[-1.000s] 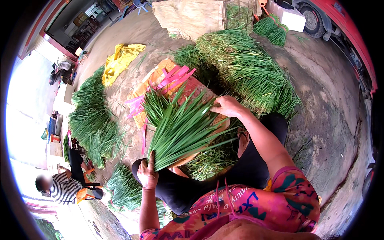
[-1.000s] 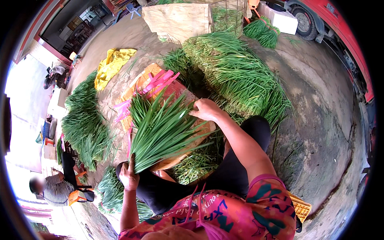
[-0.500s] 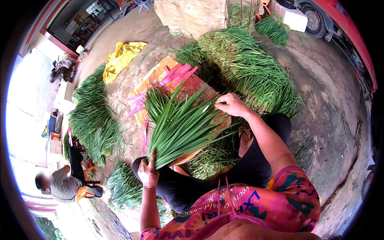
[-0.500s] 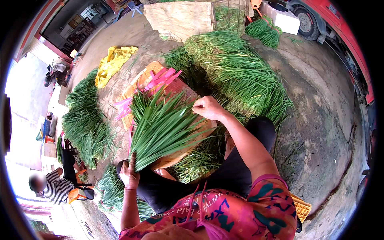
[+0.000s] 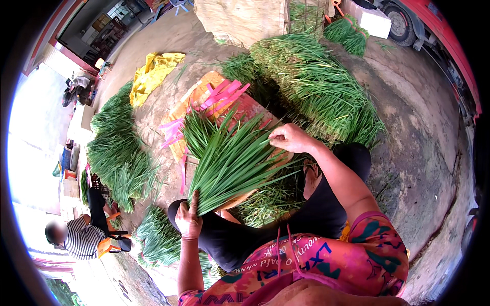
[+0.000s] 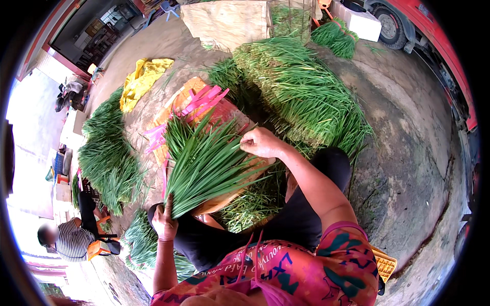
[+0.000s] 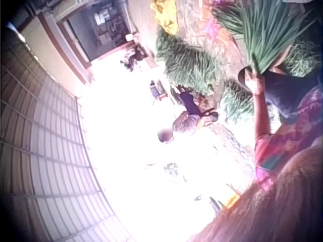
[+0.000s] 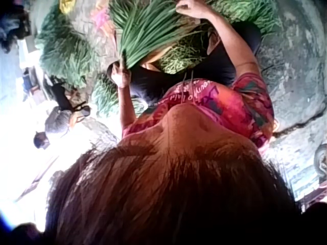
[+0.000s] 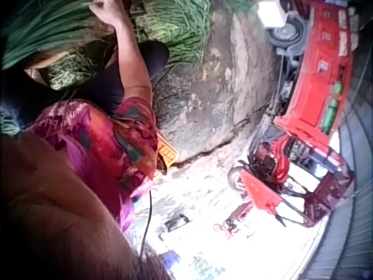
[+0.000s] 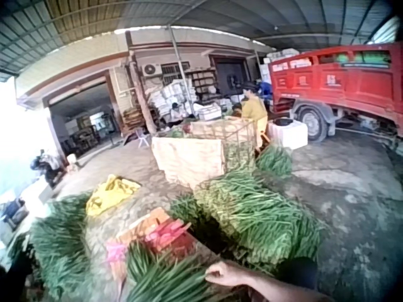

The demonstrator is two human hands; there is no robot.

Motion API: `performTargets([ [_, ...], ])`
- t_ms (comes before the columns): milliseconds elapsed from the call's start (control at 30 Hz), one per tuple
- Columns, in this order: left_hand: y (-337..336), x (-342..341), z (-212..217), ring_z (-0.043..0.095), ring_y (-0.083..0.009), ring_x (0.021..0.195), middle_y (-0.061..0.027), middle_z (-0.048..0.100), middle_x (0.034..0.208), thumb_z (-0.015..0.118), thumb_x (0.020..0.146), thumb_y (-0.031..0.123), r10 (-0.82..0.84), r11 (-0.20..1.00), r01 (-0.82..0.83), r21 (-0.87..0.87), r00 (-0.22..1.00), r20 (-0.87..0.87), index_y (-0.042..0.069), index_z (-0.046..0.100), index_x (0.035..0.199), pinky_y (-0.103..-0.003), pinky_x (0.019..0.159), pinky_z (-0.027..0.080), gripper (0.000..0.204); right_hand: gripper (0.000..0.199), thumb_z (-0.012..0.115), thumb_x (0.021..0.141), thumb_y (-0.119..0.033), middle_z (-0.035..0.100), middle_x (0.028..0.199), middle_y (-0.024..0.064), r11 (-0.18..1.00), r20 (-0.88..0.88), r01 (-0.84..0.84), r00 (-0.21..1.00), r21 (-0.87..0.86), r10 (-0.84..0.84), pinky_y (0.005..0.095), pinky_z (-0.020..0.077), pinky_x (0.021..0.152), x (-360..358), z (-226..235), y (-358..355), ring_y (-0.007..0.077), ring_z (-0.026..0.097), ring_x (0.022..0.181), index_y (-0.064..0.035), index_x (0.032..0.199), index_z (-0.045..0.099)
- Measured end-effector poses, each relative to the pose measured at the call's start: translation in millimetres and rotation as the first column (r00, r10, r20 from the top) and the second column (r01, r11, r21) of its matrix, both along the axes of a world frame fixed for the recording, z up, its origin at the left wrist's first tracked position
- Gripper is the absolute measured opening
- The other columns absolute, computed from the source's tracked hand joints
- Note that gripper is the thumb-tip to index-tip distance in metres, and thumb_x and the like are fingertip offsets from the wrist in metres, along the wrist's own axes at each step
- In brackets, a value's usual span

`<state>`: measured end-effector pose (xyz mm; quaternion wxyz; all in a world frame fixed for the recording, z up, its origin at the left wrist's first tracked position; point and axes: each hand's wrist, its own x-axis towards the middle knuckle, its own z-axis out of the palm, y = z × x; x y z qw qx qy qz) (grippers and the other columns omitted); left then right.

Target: The person bundles green stalks by hand, gathering them into groups and securing them with pink ties while sitting on the floor.

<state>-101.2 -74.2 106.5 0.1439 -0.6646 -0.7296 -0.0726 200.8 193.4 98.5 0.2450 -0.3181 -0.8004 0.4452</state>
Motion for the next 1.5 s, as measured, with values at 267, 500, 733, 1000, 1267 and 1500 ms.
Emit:
performTargets([
  [267,3.7,3.5,1.7,0.049,-0.0266,0.063,-0.008,0.043,0.072,0.054,0.053,0.001,-0.032,0.999,0.032,0.004,0.999,0.015,0.023,0.038,0.131,-0.036,0.056,0.044,0.083,0.035,0.07,0.069,-0.022,0.062,0.076,0.0133,0.995,0.132,-0.039,0.99,-0.097,0.052,0.0315,0.0459,0.061,-9.0,-12.2,-5.0,0.0195,0.059,0.067,0.0032,0.092,0.059],
  [500,4.1,5.4,2.3,0.049,-0.0268,0.063,-0.0084,0.043,0.072,0.055,0.053,0.002,-0.019,0.999,0.015,0.043,0.994,0.105,0.021,0.036,0.132,-0.036,0.056,0.044,0.084,0.025,0.066,0.073,-0.019,0.062,0.074,0.011,0.996,-0.001,-0.081,0.997,-0.042,0.081,0.032,0.046,0.06,-13.3,-10.4,-8.7,0.0193,0.061,0.067,0.0016,0.084,0.059],
  [733,6.3,6.4,6.1,0.049,-0.0264,0.063,-0.0078,0.043,0.072,0.057,0.052,0.003,-0.065,0.998,0.065,-0.02,0.998,0.013,0.022,0.039,0.13,-0.036,0.055,0.044,0.083,0.01,0.057,0.068,-0.011,0.058,0.06,0.0085,0.967,-0.046,0.155,0.988,0.203,-0.148,0.0322,0.0445,0.052,-16.5,-7.4,-17.8,0.0186,0.055,0.052,-0.0023,0.072,0.062],
  [1000,-6.0,-1.6,12.8,0.05,-0.0266,0.061,-0.0077,0.045,0.073,0.055,0.058,0.0,-0.128,0.986,0.132,0.098,0.991,-0.049,0.022,0.045,0.126,-0.037,0.052,0.043,0.073,0.014,0.064,0.076,-0.016,0.055,0.053,0.0007,0.746,-0.277,0.242,0.822,-0.62,-0.497,0.0183,0.0343,0.041,48.4,10.4,30.9,0.0051,0.045,0.044,-0.0072,0.065,0.063],
  [1267,-7.7,-6.1,10.1,0.05,-0.0263,0.061,-0.0076,0.045,0.073,0.057,0.059,0.002,-0.15,0.982,0.159,0.101,0.985,-0.091,0.021,0.046,0.126,-0.037,0.053,0.043,0.07,0.03,0.068,0.074,-0.029,0.064,0.083,0.0092,0.993,0.164,-0.065,0.983,-0.095,0.08,0.0285,0.047,0.066,20.6,3.4,11.1,0.0174,0.061,0.074,-0.0021,0.088,0.064],
  [1500,-5.3,-3.9,14.6,0.049,-0.0262,0.061,-0.0078,0.045,0.073,0.057,0.057,0.001,-0.176,0.981,0.181,0.069,0.982,-0.074,0.019,0.046,0.125,-0.036,0.052,0.043,0.072,0.033,0.064,0.077,-0.026,0.064,0.083,0.0139,0.978,0.169,-0.21,0.963,-0.017,0.21,0.0323,0.0471,0.068,-3.2,-5.8,-1.8,0.0227,0.062,0.075,0.0016,0.093,0.061],
])
